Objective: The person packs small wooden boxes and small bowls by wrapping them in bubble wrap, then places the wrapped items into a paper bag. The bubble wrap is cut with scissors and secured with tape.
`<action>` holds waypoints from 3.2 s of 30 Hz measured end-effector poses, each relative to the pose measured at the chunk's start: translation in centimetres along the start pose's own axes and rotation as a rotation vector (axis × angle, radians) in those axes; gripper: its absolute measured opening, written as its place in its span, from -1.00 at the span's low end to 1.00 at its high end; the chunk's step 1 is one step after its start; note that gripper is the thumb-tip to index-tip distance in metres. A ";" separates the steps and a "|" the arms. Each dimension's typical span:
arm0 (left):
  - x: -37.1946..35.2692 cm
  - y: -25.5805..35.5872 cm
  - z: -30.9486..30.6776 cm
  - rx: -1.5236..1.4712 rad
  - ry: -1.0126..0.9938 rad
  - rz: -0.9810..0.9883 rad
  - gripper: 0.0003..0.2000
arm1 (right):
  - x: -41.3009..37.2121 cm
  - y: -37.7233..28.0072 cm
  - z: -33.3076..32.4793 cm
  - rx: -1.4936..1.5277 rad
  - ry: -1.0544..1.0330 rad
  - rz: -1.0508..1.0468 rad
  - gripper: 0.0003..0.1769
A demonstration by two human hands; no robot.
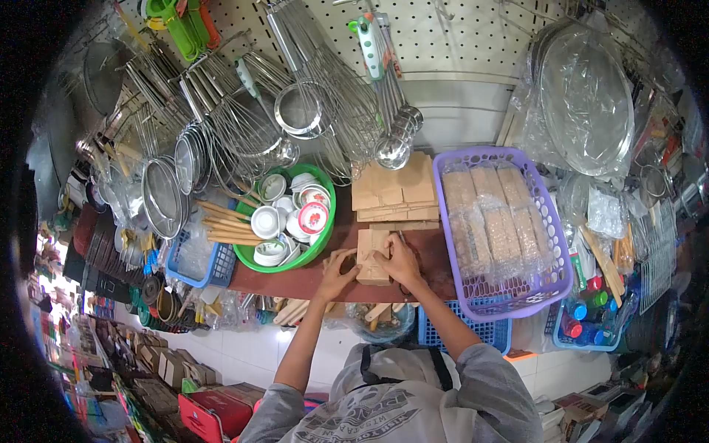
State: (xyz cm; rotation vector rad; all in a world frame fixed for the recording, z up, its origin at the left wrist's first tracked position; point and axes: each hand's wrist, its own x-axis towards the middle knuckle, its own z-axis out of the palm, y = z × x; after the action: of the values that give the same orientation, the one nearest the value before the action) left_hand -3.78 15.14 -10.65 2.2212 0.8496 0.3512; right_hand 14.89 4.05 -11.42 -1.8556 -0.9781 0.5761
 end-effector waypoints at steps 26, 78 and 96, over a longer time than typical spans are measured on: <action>2.3 0.9 2.0 -0.288 0.111 -0.145 -0.31 | 1.2 2.9 1.5 0.613 -0.104 0.014 -0.62; 4.0 -0.8 3.1 -0.220 0.115 -0.179 -0.48 | -0.1 3.5 0.7 0.455 -0.148 0.001 -0.65; -1.5 -0.2 -0.3 -0.574 0.274 -0.002 -0.68 | -3.7 -4.8 -0.9 -0.076 0.132 -0.417 -0.86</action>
State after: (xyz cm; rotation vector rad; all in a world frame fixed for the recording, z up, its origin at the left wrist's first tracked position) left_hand -5.14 14.44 -10.54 1.6586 0.7697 0.8035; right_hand 11.56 1.83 -6.78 -1.6628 -1.2657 0.1649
